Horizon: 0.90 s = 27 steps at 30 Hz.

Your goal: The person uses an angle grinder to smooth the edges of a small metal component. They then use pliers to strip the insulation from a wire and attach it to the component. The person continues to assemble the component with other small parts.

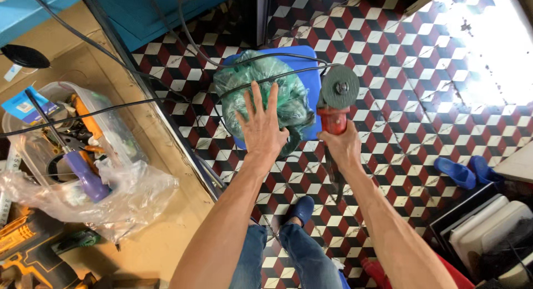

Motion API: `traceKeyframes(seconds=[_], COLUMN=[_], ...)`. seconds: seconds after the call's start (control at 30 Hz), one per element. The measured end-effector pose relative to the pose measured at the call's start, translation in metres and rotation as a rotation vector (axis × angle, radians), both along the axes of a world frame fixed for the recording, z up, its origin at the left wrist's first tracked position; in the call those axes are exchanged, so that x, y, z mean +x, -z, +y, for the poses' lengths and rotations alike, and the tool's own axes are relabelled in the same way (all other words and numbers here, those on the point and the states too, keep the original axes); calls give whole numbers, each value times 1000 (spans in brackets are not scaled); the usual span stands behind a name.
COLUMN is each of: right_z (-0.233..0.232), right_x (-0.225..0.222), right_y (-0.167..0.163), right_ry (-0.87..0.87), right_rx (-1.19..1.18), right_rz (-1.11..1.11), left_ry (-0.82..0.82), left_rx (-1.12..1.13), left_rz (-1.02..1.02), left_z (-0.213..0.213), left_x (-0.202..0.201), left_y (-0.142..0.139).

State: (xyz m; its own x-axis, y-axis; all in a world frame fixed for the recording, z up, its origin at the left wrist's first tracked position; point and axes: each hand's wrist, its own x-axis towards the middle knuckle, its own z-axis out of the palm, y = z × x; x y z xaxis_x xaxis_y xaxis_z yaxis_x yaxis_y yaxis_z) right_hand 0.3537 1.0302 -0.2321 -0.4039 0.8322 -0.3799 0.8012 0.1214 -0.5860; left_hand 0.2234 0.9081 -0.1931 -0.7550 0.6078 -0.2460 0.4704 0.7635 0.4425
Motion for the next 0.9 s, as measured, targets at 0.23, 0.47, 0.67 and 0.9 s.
traceKeyframes(seconds=[0.23, 0.47, 0.67, 0.9], right_z=[-3, -13, -12, -4], right_x=[-62, -118, -130, -122], right_y=[13, 25, 33, 8], right_ry=[12, 52, -69, -208], right_rx=[-108, -6, 134, -9], right_rz=[-4, 50, 59, -90], left_ry=[113, 62, 10, 36], left_rx=[11, 103, 264, 230], left_rz=[211, 29, 12, -81], left_z=[-15, -29, -25, -28], left_x=[-36, -51, -35, -40], left_y=[31, 40, 42, 27])
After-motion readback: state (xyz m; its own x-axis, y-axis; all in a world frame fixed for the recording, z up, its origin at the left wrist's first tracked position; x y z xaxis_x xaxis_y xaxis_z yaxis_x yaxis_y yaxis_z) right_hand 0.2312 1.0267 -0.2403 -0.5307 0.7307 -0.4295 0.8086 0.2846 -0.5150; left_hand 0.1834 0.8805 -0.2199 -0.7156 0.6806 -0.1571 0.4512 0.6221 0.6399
